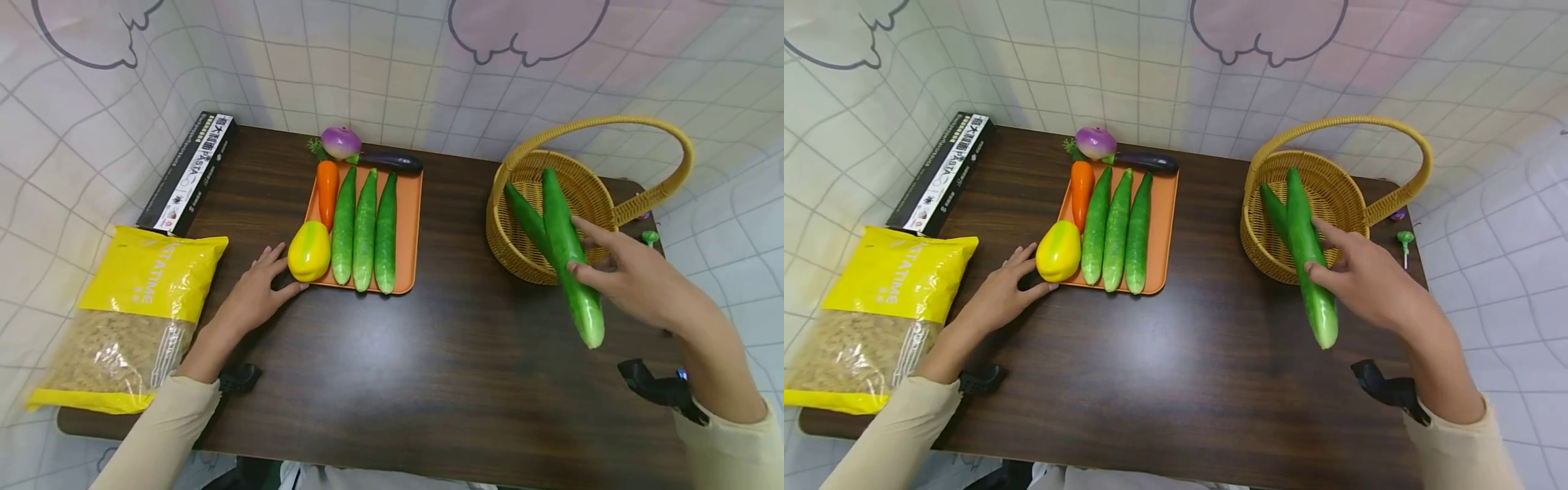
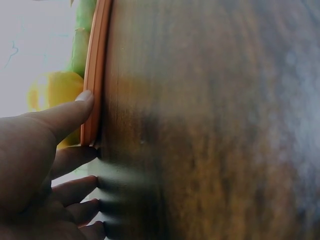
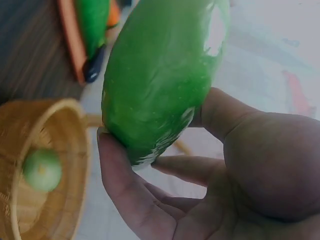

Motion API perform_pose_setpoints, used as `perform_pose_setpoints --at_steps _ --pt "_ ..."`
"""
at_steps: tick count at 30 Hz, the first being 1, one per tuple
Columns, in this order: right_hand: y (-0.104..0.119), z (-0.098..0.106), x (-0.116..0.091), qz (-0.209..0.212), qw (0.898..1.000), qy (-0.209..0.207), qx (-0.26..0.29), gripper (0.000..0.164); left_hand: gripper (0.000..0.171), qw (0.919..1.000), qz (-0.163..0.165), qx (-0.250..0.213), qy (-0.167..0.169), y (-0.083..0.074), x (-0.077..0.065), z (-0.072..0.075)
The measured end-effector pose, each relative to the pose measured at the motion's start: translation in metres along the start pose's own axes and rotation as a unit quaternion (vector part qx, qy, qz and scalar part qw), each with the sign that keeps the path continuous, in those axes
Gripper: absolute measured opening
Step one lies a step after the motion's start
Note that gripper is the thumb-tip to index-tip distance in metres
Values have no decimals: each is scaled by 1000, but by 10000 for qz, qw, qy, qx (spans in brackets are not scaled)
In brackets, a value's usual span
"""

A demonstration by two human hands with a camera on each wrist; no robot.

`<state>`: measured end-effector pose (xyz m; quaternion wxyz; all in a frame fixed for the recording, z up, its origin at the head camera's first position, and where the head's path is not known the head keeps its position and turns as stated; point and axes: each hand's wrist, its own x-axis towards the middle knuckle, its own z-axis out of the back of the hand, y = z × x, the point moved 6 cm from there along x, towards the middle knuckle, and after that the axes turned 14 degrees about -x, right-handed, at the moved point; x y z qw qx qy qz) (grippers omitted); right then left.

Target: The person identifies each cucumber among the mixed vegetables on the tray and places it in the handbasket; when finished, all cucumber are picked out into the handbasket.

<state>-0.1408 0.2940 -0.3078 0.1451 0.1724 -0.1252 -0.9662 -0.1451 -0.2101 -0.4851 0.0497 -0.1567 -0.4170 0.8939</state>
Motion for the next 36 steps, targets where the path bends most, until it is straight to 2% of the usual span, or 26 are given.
perform_pose_setpoints --at_steps 4,8,13,17,22,28,32,36 --pt "-11 0 31 109 9981 546 -279 74 73 10000 -9 4 6 1 0 -1" --pt "-10 -3 59 196 9921 1070 -626 71 72 10000 -10 -15 32 1 0 -3" --pt "-2 -10 88 355 9844 1370 -1041 60 71 10000 -29 -1 14 1 2 -4" --pt "-1 -17 103 327 9786 1511 -1360 57 71 10000 -49 -17 11 0 2 -5" --pt "-3 -13 114 212 9762 1223 -1781 58 72 10000 49 -31 -37 0 2 -3" --pt "1 4 107 -73 9840 897 -1539 69 73 10000 76 15 -15 1 2 -2" --pt "31 11 90 90 9889 579 -1369 64 74 10000 80 16 -14 2 2 0" --pt "76 2 78 476 9931 254 -1038 57 74 9999 113 6 -13 3 1 0"
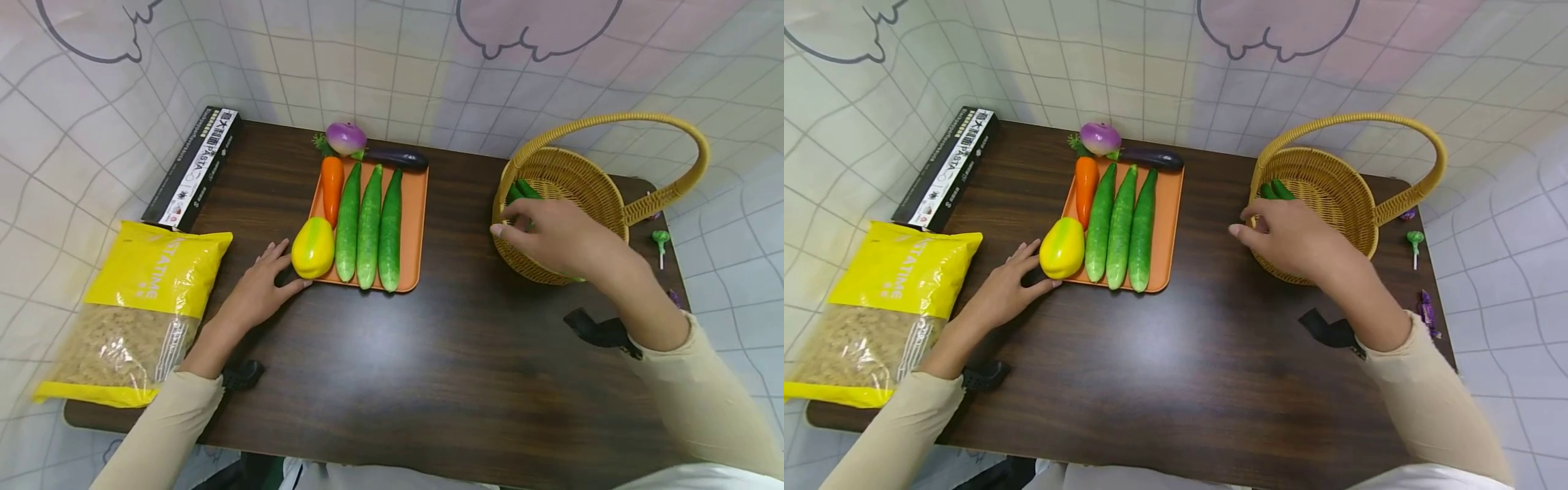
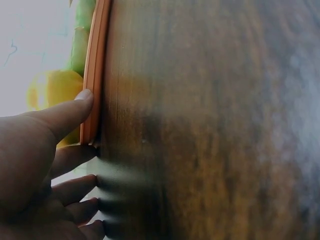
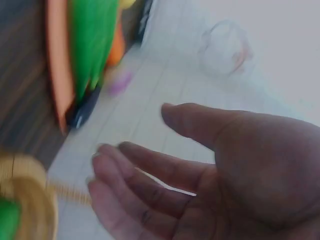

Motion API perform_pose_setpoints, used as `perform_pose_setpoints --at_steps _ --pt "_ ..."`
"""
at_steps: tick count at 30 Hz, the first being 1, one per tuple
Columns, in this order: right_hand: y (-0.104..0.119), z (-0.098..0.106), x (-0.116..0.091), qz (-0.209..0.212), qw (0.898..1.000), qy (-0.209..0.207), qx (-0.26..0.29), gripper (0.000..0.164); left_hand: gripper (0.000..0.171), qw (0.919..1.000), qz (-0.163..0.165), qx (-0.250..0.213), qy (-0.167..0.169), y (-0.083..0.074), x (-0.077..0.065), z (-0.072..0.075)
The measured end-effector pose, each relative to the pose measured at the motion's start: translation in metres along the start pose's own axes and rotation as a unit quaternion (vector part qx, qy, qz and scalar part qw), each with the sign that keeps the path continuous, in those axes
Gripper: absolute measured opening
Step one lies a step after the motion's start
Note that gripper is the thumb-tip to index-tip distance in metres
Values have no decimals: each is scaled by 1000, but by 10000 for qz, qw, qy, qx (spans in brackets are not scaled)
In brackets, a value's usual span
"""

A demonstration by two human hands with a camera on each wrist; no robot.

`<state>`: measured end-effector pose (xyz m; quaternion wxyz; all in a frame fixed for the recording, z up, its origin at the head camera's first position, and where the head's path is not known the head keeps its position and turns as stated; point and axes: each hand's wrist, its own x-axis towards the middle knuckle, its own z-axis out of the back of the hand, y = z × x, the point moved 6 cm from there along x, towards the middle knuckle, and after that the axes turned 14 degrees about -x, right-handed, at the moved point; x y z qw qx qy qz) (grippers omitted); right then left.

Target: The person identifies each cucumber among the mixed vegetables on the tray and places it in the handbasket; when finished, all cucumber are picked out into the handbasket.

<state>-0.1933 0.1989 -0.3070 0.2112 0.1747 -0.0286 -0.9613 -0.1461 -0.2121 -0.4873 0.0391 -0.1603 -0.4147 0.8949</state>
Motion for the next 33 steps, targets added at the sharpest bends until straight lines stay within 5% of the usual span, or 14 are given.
perform_pose_setpoints --at_steps 5,11,19,33 --pt "40 -28 22 194 9968 -306 706 58 73 10000 16 -2 18 0 1 0" --pt "69 -77 66 271 9913 -80 1284 73 72 10000 -3 28 58 -1 2 0" --pt "97 -117 110 -201 9880 -292 1501 82 71 9999 -76 48 63 -1 3 -1" --pt "104 -125 133 -733 9827 -119 1695 83 74 10000 47 48 46 -2 -1 0"
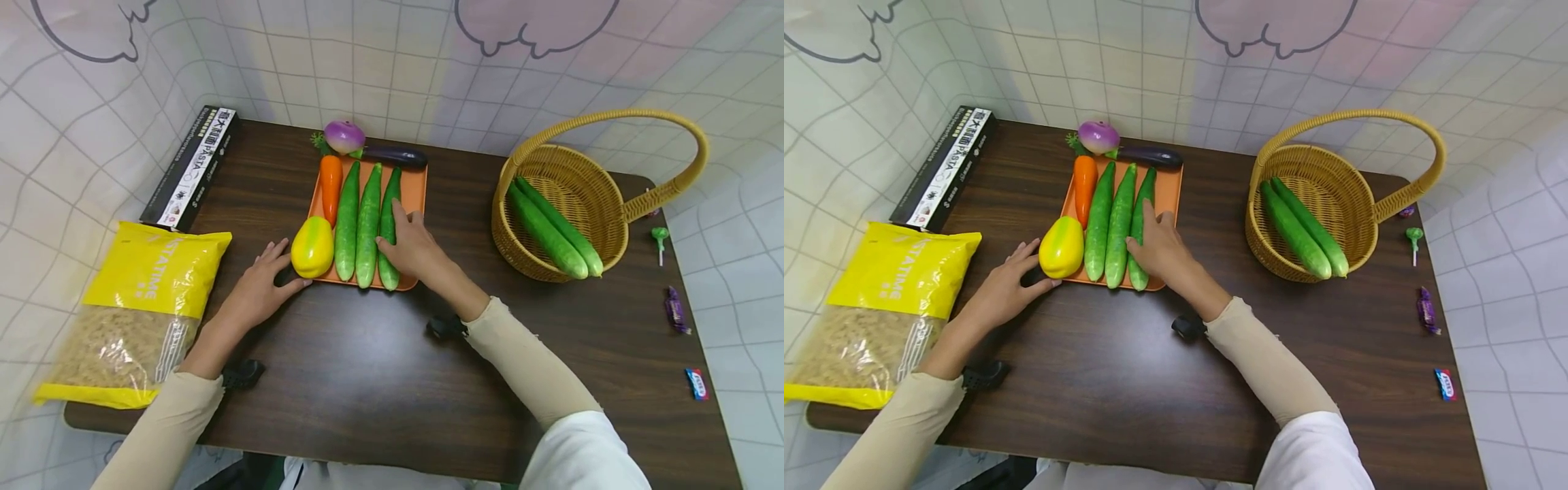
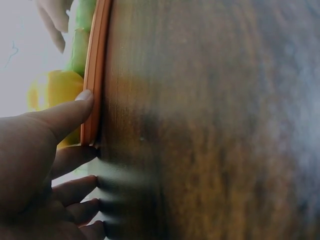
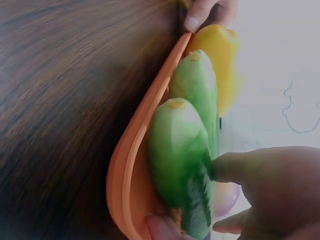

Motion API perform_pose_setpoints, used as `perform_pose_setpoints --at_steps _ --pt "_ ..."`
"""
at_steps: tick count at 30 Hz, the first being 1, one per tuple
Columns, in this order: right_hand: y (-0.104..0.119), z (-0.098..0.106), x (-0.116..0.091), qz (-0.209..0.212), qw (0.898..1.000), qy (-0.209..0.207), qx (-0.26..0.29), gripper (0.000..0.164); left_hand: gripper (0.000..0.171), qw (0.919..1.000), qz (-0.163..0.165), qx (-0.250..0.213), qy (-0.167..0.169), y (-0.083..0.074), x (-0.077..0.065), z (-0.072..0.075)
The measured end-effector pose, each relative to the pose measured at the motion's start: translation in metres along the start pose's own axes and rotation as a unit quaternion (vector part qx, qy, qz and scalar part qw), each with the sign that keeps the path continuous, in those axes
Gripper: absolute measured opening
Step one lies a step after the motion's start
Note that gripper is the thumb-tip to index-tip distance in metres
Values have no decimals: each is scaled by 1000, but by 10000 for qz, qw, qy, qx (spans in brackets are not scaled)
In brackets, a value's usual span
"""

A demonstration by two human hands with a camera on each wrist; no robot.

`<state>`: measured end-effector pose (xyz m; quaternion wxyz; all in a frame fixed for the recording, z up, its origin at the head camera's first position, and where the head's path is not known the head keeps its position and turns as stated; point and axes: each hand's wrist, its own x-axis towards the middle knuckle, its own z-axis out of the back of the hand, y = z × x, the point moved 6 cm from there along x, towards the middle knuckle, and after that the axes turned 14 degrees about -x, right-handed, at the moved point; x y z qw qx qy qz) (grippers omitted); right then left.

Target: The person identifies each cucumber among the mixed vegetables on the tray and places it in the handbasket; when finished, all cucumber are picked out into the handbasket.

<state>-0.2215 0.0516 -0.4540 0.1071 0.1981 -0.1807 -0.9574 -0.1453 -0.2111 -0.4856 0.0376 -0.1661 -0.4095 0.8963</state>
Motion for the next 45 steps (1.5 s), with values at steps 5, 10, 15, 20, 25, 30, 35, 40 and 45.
perform_pose_setpoints --at_steps 5,10,15,20,25,30,35,40,45 --pt "1 1 1 -202 9995 217 110 80 74 10000 -11 -10 -28 0 0 0" --pt "0 1 0 -311 9987 353 197 81 75 10000 -6 -29 -15 -1 0 0" --pt "-2 5 -2 -224 9986 367 309 81 75 10000 -6 -42 0 -1 0 0" --pt "-5 15 -9 84 9988 240 409 79 75 10000 -17 -31 -18 -1 -1 0" --pt "-13 29 -26 339 9979 99 538 79 74 10000 -8 -32 -33 0 0 0" --pt "-21 47 -51 683 9947 66 767 79 75 10000 14 -41 -54 1 0 0" --pt "-34 65 -83 924 9916 2 902 80 75 10000 21 21 -24 0 0 1" --pt "-52 80 -121 976 9913 -106 882 79 76 10000 15 24 -1 -1 0 1" --pt "-67 90 -160 948 9907 -180 959 78 75 10000 -17 -5 -4 -1 0 0"
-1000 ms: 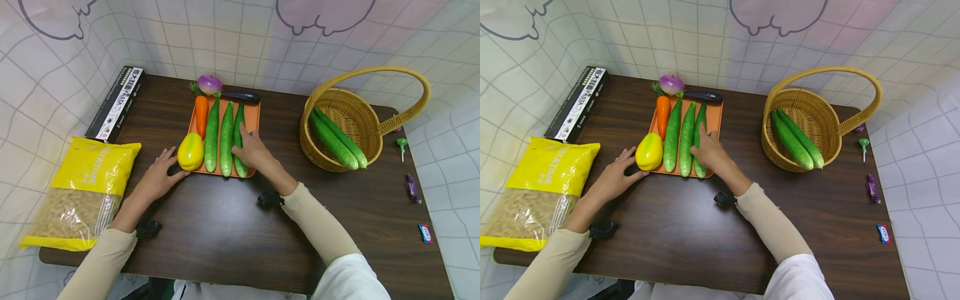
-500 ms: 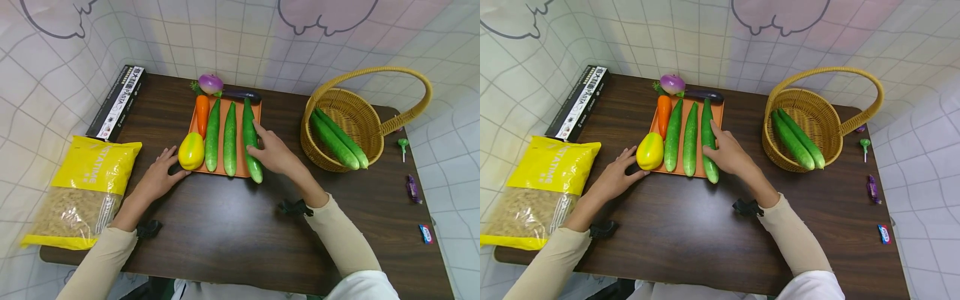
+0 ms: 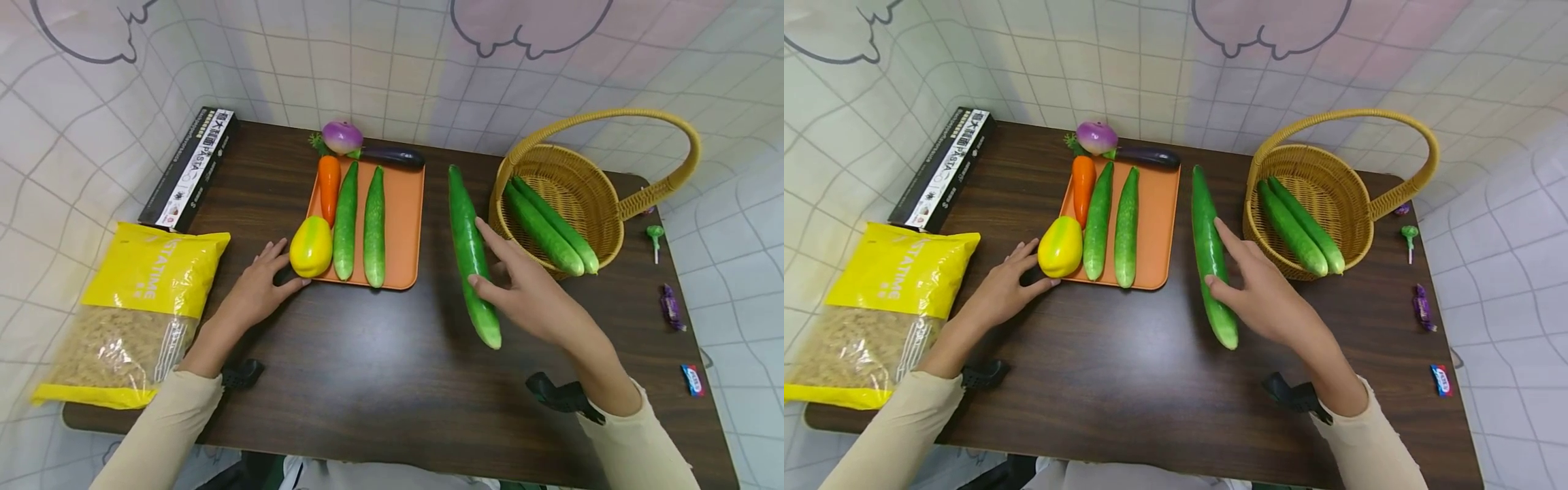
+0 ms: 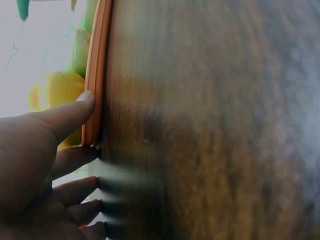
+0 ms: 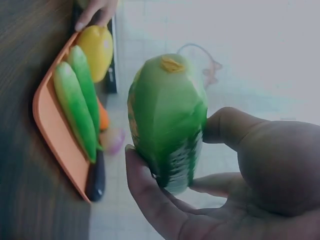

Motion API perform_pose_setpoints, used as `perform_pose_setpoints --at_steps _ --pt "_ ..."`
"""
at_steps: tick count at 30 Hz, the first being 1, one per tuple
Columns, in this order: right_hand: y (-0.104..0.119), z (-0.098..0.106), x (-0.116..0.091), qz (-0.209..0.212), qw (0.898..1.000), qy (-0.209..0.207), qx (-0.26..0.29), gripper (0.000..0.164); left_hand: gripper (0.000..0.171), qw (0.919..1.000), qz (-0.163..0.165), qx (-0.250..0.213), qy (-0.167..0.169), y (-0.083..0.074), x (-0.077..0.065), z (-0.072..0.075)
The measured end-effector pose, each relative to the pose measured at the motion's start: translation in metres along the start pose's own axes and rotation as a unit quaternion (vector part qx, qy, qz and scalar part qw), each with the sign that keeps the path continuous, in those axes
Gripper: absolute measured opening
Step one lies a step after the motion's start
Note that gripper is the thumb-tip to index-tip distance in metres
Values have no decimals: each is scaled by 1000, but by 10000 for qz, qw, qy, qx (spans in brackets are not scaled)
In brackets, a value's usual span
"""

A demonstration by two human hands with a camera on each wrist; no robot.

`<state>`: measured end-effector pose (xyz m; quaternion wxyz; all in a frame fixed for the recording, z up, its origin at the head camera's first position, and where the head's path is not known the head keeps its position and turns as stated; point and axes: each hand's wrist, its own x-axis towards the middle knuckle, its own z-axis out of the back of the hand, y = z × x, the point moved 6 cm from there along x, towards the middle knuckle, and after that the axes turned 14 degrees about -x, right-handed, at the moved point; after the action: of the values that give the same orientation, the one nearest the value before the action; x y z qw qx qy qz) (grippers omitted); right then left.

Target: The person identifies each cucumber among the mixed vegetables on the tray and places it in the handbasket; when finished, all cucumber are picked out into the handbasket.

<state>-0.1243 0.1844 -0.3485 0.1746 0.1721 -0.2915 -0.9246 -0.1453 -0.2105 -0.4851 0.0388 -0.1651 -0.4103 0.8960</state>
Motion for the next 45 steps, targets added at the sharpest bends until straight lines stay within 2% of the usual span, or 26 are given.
perform_pose_setpoints --at_steps 3,7,14,17,20,22,25,28,33,38,42,45 --pt "-5 10 -21 -49 10000 -34 -16 78 75 10000 -3 -30 11 1 0 -1" --pt "-19 28 -41 -140 9992 -151 -338 80 75 10000 5 -59 12 1 -1 -1" --pt "-54 69 -48 -461 9945 -40 -938 80 75 9999 110 -56 12 2 -2 0" --pt "-71 89 -41 -517 9929 61 -1069 78 75 9999 85 -46 27 2 -1 1" --pt "-91 108 -28 -624 9906 331 -1169 78 75 10000 71 -27 35 3 0 1" --pt "-105 119 -17 -698 9860 542 -1411 78 75 10000 50 -15 39 3 0 1" --pt "-121 130 0 -706 9739 895 -1962 78 74 10000 24 -13 30 3 0 1" --pt "-130 131 17 -511 9572 1194 -2588 77 74 10000 14 -1 6 3 0 1" --pt "-141 121 40 -332 9359 1664 -3088 76 75 10000 -25 -5 23 2 0 0" --pt "-150 114 56 -290 9266 1873 -3248 72 74 10000 -40 11 3 0 0 0" --pt "-156 113 64 -343 9261 1918 -3230 70 74 10000 -48 16 2 0 1 0" --pt "-157 116 66 -380 9283 1765 -3249 67 74 10000 -38 2 1 0 0 0"
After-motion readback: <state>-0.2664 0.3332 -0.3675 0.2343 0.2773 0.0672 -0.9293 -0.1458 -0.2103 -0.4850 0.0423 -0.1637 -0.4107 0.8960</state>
